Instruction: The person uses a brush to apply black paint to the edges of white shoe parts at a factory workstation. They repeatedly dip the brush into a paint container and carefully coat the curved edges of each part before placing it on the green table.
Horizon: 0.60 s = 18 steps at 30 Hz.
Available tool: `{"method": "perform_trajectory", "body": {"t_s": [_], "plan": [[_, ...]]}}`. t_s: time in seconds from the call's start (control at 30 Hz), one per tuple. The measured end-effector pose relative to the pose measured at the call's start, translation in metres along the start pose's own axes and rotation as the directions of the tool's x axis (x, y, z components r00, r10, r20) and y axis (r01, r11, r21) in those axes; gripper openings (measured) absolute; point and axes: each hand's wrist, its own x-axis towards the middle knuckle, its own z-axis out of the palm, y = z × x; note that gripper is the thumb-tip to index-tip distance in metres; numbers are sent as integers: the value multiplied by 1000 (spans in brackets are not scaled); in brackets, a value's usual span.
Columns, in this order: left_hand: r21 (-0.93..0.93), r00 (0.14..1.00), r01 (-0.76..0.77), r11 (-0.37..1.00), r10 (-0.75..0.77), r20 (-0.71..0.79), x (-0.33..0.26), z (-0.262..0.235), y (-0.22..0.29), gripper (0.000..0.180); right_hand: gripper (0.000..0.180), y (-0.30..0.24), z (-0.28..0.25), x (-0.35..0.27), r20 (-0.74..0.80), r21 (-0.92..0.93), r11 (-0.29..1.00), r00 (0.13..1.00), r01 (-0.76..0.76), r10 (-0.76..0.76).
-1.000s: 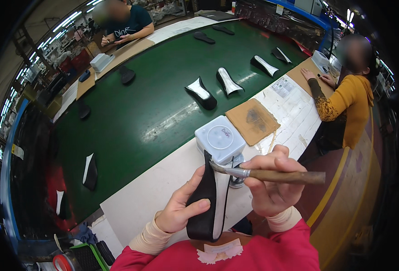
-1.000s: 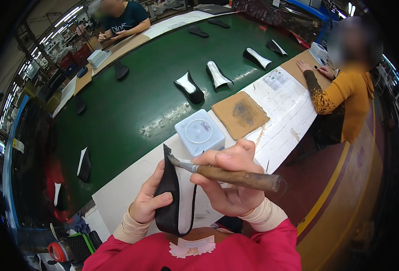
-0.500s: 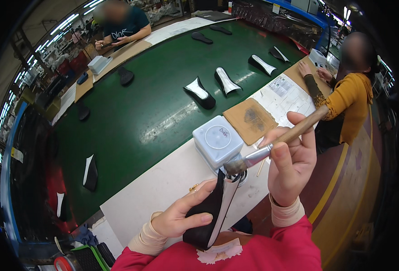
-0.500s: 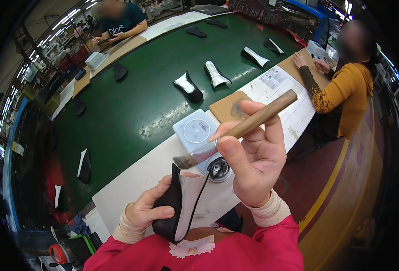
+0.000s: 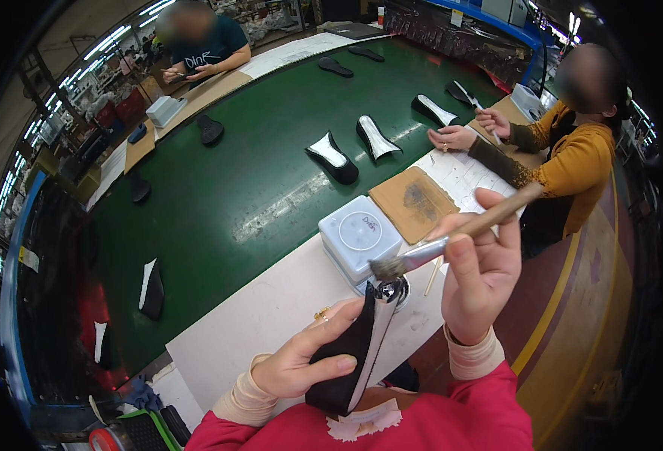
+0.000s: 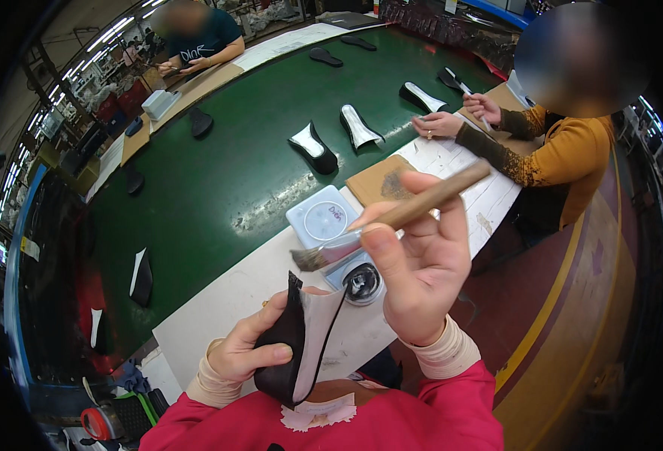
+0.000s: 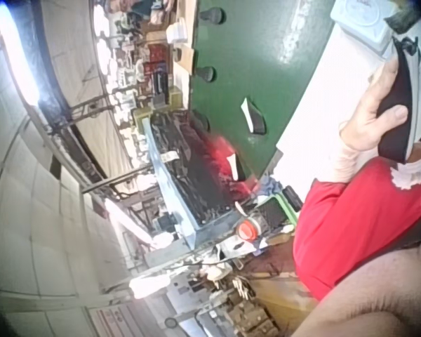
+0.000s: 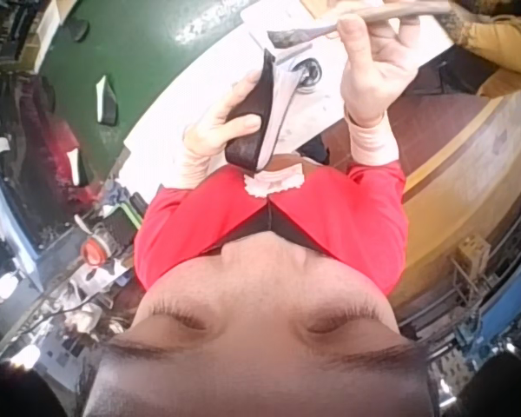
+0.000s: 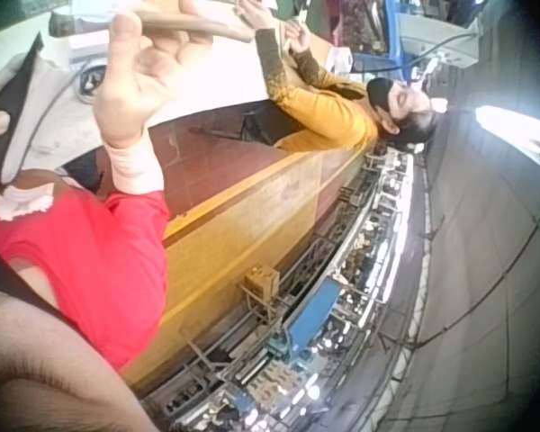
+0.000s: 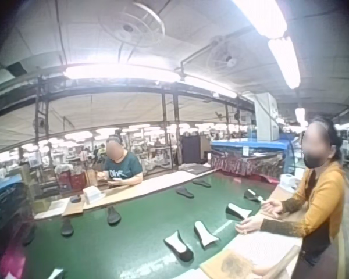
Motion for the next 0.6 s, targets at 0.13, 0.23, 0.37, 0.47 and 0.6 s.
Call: {"method": "perform_trajectory", "body": {"t_s": [0.13, 0.23, 0.37, 0.47, 0.6], "plan": [[167, 989, -129, 978, 139, -54, 8, 3, 5, 61, 55, -1, -3, -2, 80, -93, 980, 982, 178, -171], [277, 986, -87, 957, 123, -116, 10, 8, 12, 59, 56, -2, -4, -4, 207, -238, 923, 944, 302, -256], [391, 978, -100, 915, 163, -130, 13, 11, 19, 58, 56, -2, -5, -3, 296, -334, 860, 909, 386, -293], [446, 972, -127, 886, 201, -123, 14, 11, 20, 58, 57, -4, -6, 0, 359, -381, 817, 884, 432, -300], [443, 968, -124, 888, 207, -143, 13, 12, 20, 58, 57, -5, -5, -1, 385, -382, 814, 876, 438, -290]]}}
